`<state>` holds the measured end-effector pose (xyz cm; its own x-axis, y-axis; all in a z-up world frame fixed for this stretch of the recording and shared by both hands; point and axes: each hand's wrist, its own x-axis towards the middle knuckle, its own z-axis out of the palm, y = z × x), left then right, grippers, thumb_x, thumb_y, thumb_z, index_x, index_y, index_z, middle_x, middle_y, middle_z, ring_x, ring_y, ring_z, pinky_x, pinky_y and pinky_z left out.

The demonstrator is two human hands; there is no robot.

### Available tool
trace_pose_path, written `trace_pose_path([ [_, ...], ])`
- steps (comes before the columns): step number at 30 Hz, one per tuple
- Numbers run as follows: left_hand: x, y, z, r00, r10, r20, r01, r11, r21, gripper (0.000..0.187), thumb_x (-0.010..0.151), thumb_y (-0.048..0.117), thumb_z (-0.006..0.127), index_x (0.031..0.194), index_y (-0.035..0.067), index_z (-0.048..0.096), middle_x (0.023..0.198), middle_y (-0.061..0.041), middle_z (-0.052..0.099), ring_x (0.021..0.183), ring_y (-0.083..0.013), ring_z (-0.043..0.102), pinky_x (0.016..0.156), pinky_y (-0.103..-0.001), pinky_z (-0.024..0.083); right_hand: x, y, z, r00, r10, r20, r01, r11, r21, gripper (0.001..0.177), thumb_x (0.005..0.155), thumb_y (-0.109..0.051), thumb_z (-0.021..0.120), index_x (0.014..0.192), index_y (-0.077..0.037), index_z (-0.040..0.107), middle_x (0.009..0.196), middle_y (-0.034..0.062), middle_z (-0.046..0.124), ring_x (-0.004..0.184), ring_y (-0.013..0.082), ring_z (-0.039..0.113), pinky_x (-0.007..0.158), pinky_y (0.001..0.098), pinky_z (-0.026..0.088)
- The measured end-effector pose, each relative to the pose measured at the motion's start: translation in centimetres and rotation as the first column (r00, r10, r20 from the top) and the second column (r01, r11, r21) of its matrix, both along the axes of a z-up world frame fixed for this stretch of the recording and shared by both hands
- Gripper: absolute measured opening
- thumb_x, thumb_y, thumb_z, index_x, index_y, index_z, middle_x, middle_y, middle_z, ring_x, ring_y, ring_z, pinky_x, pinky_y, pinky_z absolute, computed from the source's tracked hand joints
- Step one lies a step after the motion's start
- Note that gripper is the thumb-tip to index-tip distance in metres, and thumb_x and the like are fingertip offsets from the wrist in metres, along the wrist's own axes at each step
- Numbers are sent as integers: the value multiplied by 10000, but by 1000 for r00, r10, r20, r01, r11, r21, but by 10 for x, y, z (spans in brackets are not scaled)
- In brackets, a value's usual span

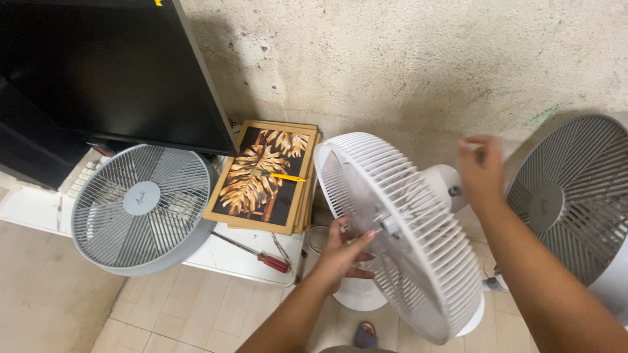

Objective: The person assembles a white electric fan by hand. They attach the fan blades to the motor hub, secure the central cap, and then fit the front grille onto the fan head.

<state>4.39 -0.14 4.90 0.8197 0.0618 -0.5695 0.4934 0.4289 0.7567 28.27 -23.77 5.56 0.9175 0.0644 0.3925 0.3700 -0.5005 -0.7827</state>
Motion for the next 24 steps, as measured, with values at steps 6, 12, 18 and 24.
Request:
trace_pose_path([
  [6, -8, 11, 4, 983, 176, -49, -166, 974, 157, 752, 933, 527, 617, 1525, 264, 234, 1422, -103, 513, 1179, -250, 592, 794, -542, 643, -130, -8, 101, 979, 87, 185, -161, 885, 437, 339, 998, 72, 527, 1294, -65, 432, 1246, 42, 407, 1041, 155, 576, 938, 318, 540],
  [12, -75, 60, 27, 904, -111, 413, 198, 964, -175, 429, 1060, 345, 550, 1383, 63, 538, 1231, -95, 692, 983, -232, 686, 729, -369, 581, -277, 72, 113, 815, 472, 337, -399, 878, -265, 512, 617, -50, 865, 1010, -138, 549, 1185, 87, 602, 1124, 260, 623, 886, 379, 544],
  [18, -104, 95, 54, 851, -410, 327, 496, 833, -247, 445, 1027, 152, 669, 1429, 11, 538, 1151, -56, 680, 969, -187, 690, 713, -340, 603, -314, 128, 75, 708, 694, -129, -705, 703, -88, 570, 721, 56, 828, 1197, -86, 548, 1390, 167, 502, 1283, 336, 590, 1000, 400, 564],
  [24, -104, 100, 28, 892, -392, 222, 445, 845, -295, 576, 917, 62, 721, 1458, 94, 527, 1168, -59, 661, 1001, -205, 715, 710, -328, 629, -324, 137, 58, 792, 610, 17, -594, 778, -204, 653, 713, 4, 808, 1292, -71, 515, 1439, 188, 474, 1337, 434, 506, 1053, 453, 474],
])
